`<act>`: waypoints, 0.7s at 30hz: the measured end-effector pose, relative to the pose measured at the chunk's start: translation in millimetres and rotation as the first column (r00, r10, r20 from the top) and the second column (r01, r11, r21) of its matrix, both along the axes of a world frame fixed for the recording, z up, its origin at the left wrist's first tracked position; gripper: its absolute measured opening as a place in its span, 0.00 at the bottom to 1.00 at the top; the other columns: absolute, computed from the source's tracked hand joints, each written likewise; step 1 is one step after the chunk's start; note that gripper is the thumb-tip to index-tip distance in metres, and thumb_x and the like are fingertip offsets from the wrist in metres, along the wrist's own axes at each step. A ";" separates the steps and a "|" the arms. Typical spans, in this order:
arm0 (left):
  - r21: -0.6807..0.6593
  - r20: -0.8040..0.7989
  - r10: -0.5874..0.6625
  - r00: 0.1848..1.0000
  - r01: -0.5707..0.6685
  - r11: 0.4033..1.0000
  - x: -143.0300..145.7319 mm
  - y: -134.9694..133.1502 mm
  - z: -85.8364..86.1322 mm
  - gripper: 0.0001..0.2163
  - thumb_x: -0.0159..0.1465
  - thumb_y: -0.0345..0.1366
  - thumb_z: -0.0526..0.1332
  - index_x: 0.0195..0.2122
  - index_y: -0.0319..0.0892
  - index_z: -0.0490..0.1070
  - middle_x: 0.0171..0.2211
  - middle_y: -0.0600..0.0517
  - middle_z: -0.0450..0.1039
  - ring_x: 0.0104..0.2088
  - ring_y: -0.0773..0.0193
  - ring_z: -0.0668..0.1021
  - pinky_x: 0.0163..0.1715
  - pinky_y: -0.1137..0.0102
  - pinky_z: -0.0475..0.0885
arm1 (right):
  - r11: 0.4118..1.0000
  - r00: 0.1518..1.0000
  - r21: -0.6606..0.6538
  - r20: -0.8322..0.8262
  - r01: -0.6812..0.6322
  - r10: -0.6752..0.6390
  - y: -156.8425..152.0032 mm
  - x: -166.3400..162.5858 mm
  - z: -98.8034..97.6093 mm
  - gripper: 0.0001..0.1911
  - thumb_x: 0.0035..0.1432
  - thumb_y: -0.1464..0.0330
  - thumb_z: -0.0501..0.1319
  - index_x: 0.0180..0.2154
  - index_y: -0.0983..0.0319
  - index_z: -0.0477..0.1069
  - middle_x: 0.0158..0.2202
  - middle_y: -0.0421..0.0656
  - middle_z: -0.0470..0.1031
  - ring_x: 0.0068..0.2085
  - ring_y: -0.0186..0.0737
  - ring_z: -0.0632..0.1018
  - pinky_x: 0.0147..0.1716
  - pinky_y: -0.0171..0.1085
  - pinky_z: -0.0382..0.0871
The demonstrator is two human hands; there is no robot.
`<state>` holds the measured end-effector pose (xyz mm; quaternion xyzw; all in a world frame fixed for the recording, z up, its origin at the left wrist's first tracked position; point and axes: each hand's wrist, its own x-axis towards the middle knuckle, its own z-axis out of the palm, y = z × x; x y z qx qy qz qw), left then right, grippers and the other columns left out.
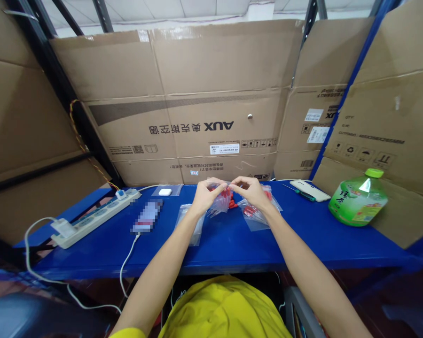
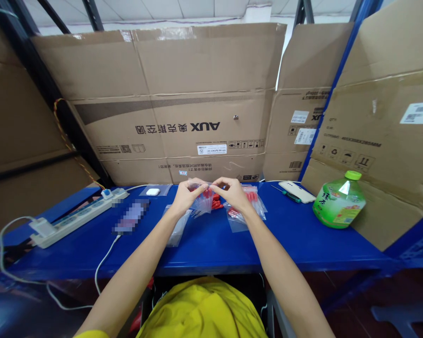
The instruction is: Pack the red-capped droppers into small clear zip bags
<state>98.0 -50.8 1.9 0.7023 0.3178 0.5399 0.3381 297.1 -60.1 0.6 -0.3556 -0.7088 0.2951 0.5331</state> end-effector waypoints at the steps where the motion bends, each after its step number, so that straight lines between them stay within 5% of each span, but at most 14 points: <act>1: 0.003 -0.008 -0.010 1.000 0.010 1.000 0.5 -0.7 0.2 0.14 0.62 0.47 0.70 0.35 0.40 0.83 0.36 0.45 0.83 0.37 0.57 0.82 0.42 0.65 0.76 | 1.000 1.000 0.002 0.005 0.002 -0.002 -0.5 -0.1 0.3 0.17 0.57 0.52 0.69 0.32 0.61 0.79 0.30 0.42 0.79 0.31 0.39 0.75 0.33 0.37 0.69; 15: 0.045 -0.049 -0.003 0.999 0.005 0.999 8.4 -7.6 -0.2 0.13 0.63 0.46 0.69 0.35 0.40 0.83 0.36 0.46 0.83 0.38 0.58 0.82 0.43 0.66 0.75 | 0.997 0.988 0.046 0.141 0.058 -0.064 -3.1 5.8 6.3 0.19 0.61 0.52 0.65 0.34 0.62 0.80 0.31 0.43 0.80 0.31 0.39 0.75 0.33 0.38 0.68; 21: 0.026 0.048 0.069 0.996 -0.070 0.997 1.6 -2.0 3.7 0.15 0.67 0.48 0.64 0.40 0.41 0.81 0.38 0.47 0.83 0.40 0.59 0.81 0.45 0.66 0.74 | 0.981 0.980 -0.001 -0.032 0.194 -0.194 5.4 45.3 18.1 0.23 0.54 0.48 0.70 0.34 0.63 0.81 0.29 0.44 0.79 0.29 0.39 0.74 0.28 0.37 0.68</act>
